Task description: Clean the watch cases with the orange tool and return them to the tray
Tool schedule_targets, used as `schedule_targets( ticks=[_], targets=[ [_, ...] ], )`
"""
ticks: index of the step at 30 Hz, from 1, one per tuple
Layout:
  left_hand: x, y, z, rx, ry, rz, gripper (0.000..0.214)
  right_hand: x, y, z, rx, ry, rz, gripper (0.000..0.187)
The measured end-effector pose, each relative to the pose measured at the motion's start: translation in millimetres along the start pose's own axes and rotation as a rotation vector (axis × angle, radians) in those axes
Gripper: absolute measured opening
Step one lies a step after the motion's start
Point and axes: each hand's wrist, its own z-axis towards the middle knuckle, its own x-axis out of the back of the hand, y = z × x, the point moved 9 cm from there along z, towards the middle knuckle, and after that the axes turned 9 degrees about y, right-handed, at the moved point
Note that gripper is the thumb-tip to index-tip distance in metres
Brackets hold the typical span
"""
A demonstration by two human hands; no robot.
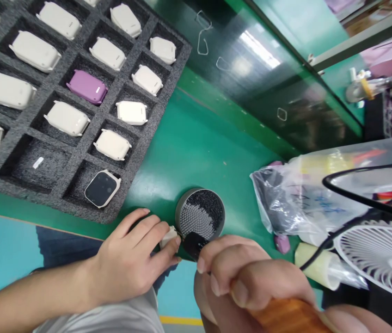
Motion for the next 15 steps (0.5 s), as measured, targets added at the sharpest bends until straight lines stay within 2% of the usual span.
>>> schedule_targets(
  ticks=[4,8,15],
  targets=[
    [3.0,1.0,-0.1,-0.005,0.031,-0.005,0.024,-7.1,-6.5,4.4,-0.061,-0.063,-0.045,0.045],
    [5.0,1.0,0.1,-0.005,0.053,-0.009,0.025,-6.9,-8.5,2.3,-0.098,-0.014,-0.076,0.043],
    [3.0,0.0,-2.6,0.003,0.051,-0.002,0.022,5.6,17.0,-0.5,0.164,-0.1,0.028,0.038]
  ],
)
